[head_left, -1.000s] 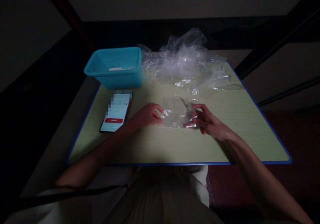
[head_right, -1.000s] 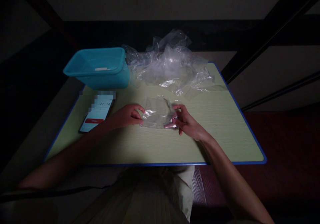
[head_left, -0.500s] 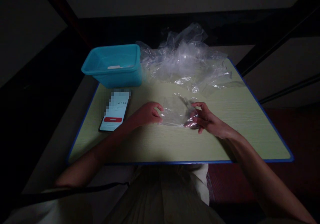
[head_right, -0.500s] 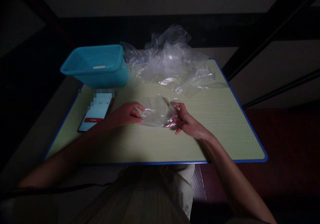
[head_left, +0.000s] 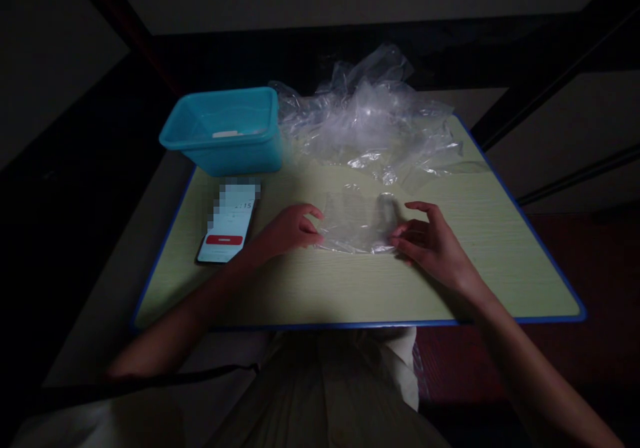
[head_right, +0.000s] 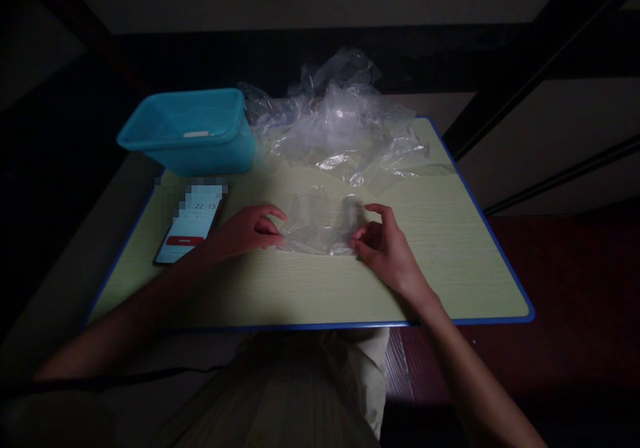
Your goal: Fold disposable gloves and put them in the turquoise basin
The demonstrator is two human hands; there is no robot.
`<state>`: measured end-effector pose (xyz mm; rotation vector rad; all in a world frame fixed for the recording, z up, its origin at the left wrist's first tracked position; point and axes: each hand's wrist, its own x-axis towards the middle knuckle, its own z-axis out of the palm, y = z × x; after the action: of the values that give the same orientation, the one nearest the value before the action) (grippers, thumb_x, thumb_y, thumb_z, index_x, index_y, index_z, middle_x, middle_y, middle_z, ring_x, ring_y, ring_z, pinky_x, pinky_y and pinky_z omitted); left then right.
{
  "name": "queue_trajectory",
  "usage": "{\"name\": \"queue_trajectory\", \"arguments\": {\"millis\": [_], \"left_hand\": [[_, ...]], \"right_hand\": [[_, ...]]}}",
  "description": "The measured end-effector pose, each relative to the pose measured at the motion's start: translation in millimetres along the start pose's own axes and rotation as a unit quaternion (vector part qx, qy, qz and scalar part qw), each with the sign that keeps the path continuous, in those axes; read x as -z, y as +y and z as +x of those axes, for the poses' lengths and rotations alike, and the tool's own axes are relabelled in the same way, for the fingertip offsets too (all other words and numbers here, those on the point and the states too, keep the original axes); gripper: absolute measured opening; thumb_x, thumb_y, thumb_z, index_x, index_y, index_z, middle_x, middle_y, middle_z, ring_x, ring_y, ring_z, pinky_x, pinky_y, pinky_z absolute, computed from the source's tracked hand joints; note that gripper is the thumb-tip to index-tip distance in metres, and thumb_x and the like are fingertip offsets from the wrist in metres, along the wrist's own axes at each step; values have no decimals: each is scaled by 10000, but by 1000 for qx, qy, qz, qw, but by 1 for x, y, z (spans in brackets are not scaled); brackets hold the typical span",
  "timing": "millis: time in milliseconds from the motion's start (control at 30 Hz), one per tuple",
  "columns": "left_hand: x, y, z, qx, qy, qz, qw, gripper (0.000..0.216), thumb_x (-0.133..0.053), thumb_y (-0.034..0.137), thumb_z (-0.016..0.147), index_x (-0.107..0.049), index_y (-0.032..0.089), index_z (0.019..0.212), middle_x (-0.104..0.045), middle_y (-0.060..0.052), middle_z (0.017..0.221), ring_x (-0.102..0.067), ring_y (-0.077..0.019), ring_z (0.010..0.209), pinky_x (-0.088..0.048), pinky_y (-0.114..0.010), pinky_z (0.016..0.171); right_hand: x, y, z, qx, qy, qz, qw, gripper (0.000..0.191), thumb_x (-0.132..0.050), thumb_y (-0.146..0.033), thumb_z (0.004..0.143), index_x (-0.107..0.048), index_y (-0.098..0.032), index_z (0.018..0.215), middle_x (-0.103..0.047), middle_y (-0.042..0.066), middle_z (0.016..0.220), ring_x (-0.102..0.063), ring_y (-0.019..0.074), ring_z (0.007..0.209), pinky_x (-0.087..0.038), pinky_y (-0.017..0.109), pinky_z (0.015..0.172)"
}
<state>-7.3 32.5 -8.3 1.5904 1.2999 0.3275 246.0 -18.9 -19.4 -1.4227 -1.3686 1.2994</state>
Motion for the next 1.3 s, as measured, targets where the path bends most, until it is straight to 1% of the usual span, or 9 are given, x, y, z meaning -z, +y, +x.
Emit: {"name": "queue_trajectory", "arguments": {"millis": [267, 600, 733, 833, 900, 1000, 1100, 1200, 1300], "left_hand": [[-8, -5, -1, -43, 58, 14, 997, 361, -633, 81, 608, -549, 131, 955, -589, 55, 544, -582, -118, 531, -397, -188, 497], [-14, -11, -4, -79, 78, 69, 991, 403, -632, 40, 626, -541, 140, 1005, -523, 80, 561, -529, -106, 532, -383, -202, 521], [-15, -10, -7, -92, 113, 130, 981, 370, -630, 49, 635, -558, 147, 985, -487, 78, 581, -506, -108, 548, -399, -216, 541], [-21, -5, -15, -152, 189, 196, 950, 295, -603, 73, 684, -570, 149, 967, -561, 8, 758, -562, -149, 714, -465, -272, 660], [-27, -1, -20, -218, 205, 239, 924, 273, -583, 107, 736, -566, 151, 1006, -590, -59, 960, -574, -189, 900, -478, -321, 789], [-39, 4, -24, -303, 137, 315, 889, 344, -572, 230, 810, -523, 144, 1140, -514, -131, 1267, -462, -244, 1190, -400, -383, 981], [-49, 4, -22, -338, 51, 394, 853, 569, -551, 400, 839, -406, 97, 1298, -334, -156, 1449, -254, -269, 1357, -253, -405, 1095], [-55, 2, -18, -335, 12, 443, 831, 695, -485, 497, 857, -297, 75, 1377, -249, -146, 1491, -166, -262, 1389, -165, -396, 1124], [-56, 0, -17, -330, 1, 463, 822, 712, -422, 542, 870, -265, 89, 1395, -206, -131, 1505, -135, -251, 1396, -131, -391, 1127]], "right_hand": [[-3, 4, 2, 62, 47, -125, 989, 472, -600, -296, 712, -386, -193, 1120, -584, -1, 686, -564, 153, 603, -456, 300, 562], [-6, 3, -1, 130, 44, -244, 960, 454, -540, -278, 787, -407, -146, 1200, -614, 38, 742, -570, 161, 590, -462, 299, 540], [-2, 1, -7, 164, 86, -284, 941, 412, -541, -305, 818, -453, -119, 1175, -607, 72, 824, -566, 159, 590, -493, 308, 544], [-2, -2, -18, 226, 96, -350, 904, 350, -489, -333, 874, -509, -115, 1147, -614, 119, 934, -610, 202, 751, -532, 357, 676], [-4, -1, -27, 273, 45, -401, 873, 391, -447, -363, 904, -500, -118, 1203, -608, 157, 1092, -594, 247, 988, -510, 404, 828], [-10, 5, -37, 319, -37, -488, 812, 577, -385, -447, 918, -337, -99, 1376, -461, 197, 1354, -425, 290, 1253, -402, 502, 977], [-15, 13, -43, 325, -55, -550, 767, 736, -339, -521, 910, -105, -85, 1454, -352, 217, 1426, -320, 305, 1324, -337, 575, 999], [-17, 17, -46, 322, -48, -576, 750, 819, -311, -563, 900, 69, -83, 1444, -322, 226, 1433, -308, 309, 1329, -330, 594, 989], [-18, 18, -49, 315, -46, -585, 746, 846, -291, -584, 894, 149, -88, 1419, -311, 220, 1436, -306, 309, 1329, -319, 601, 991]]}}
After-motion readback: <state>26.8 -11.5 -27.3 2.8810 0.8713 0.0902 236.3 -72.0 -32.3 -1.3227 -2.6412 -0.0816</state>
